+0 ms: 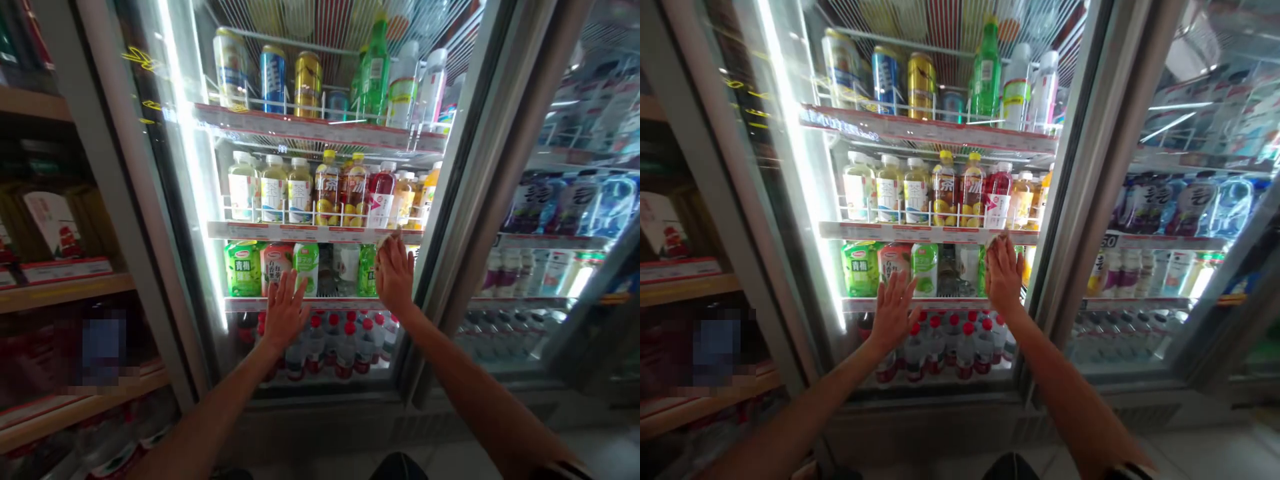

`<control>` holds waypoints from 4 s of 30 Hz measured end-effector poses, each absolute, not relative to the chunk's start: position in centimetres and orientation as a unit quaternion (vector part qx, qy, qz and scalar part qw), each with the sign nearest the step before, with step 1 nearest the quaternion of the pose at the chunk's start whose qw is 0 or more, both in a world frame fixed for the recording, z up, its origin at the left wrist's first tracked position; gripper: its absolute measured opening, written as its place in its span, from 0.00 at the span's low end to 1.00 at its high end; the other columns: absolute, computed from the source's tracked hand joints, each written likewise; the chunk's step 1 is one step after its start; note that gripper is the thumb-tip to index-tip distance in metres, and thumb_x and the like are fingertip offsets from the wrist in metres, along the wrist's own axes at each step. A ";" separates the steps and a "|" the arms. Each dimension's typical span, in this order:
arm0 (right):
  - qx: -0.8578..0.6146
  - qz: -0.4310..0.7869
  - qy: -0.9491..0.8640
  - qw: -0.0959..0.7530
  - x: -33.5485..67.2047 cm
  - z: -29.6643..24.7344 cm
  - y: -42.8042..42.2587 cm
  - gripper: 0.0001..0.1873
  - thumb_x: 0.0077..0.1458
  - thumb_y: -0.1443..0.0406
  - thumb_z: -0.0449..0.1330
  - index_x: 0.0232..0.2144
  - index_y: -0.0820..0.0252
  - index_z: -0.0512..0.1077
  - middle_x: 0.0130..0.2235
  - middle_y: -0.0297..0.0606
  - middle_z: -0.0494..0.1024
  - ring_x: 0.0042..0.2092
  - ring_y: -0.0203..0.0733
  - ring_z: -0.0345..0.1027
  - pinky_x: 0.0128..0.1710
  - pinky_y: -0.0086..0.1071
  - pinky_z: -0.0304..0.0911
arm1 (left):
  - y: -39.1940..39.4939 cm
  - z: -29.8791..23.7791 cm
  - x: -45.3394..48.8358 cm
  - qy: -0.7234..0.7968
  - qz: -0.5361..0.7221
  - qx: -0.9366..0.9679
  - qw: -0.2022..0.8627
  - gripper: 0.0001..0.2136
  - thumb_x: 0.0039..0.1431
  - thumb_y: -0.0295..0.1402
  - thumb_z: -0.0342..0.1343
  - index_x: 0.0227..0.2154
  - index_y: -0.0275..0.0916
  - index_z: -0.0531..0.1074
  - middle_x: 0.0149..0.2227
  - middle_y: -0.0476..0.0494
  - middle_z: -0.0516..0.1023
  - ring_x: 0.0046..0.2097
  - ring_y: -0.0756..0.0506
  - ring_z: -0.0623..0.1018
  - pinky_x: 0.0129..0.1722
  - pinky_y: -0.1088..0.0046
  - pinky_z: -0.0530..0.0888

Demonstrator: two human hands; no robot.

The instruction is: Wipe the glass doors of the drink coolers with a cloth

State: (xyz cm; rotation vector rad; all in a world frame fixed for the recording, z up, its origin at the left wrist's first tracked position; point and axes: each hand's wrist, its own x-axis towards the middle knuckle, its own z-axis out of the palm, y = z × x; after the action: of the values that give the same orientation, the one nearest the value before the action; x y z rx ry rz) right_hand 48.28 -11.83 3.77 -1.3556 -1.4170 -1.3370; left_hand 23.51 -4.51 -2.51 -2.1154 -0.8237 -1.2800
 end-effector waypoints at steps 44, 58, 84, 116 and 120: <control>-0.433 -0.466 -0.726 0.261 34.5 6.5 -7.2 0.30 0.56 0.71 0.47 0.61 0.60 0.52 0.63 0.40 0.55 0.66 0.45 0.37 0.64 0.49 0.32 | -3.0 1.5 15.4 -0.362 -0.434 -0.766 0.307 0.27 0.61 0.37 0.45 0.61 0.35 0.50 0.62 0.34 0.56 0.64 0.41 0.53 0.63 0.55 0.44; -0.374 -0.457 -0.779 0.212 30.9 6.3 -6.3 0.31 0.55 0.73 0.47 0.61 0.62 0.52 0.63 0.41 0.55 0.65 0.44 0.41 0.63 0.47 0.39 | -2.4 1.1 11.3 -0.418 -0.407 -0.754 0.301 0.26 0.59 0.35 0.45 0.60 0.33 0.53 0.62 0.34 0.56 0.64 0.40 0.54 0.62 0.52 0.48; -0.270 -0.451 -0.835 0.163 21.8 9.4 -2.4 0.29 0.53 0.73 0.48 0.59 0.65 0.56 0.63 0.43 0.55 0.65 0.43 0.43 0.63 0.46 0.43 | -0.4 1.7 3.6 -0.460 -0.418 -0.707 0.338 0.28 0.58 0.34 0.44 0.61 0.32 0.48 0.61 0.32 0.58 0.61 0.39 0.61 0.61 0.53 0.52; -0.400 -0.535 -0.696 0.263 28.3 29.2 -3.5 0.24 0.56 0.69 0.48 0.56 0.58 0.61 0.64 0.39 0.53 0.65 0.50 0.39 0.61 0.54 0.39 | -0.3 20.8 8.4 -0.392 -0.490 -0.673 0.393 0.24 0.61 0.36 0.41 0.58 0.32 0.55 0.62 0.33 0.55 0.63 0.40 0.56 0.61 0.52 0.53; -0.365 -0.548 -0.725 0.203 31.1 27.2 -4.3 0.26 0.55 0.68 0.50 0.57 0.54 0.60 0.64 0.35 0.54 0.65 0.46 0.41 0.62 0.50 0.38 | -0.7 21.8 10.8 -0.379 -0.490 -0.679 0.393 0.24 0.61 0.36 0.41 0.58 0.32 0.55 0.63 0.34 0.54 0.64 0.40 0.56 0.61 0.52 0.53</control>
State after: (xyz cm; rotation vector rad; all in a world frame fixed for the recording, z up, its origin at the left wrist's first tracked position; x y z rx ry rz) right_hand 31.06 -4.26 27.25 -1.0184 -2.0220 -1.5291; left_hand 10.79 -0.67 21.79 -1.7242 -0.9622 -1.2438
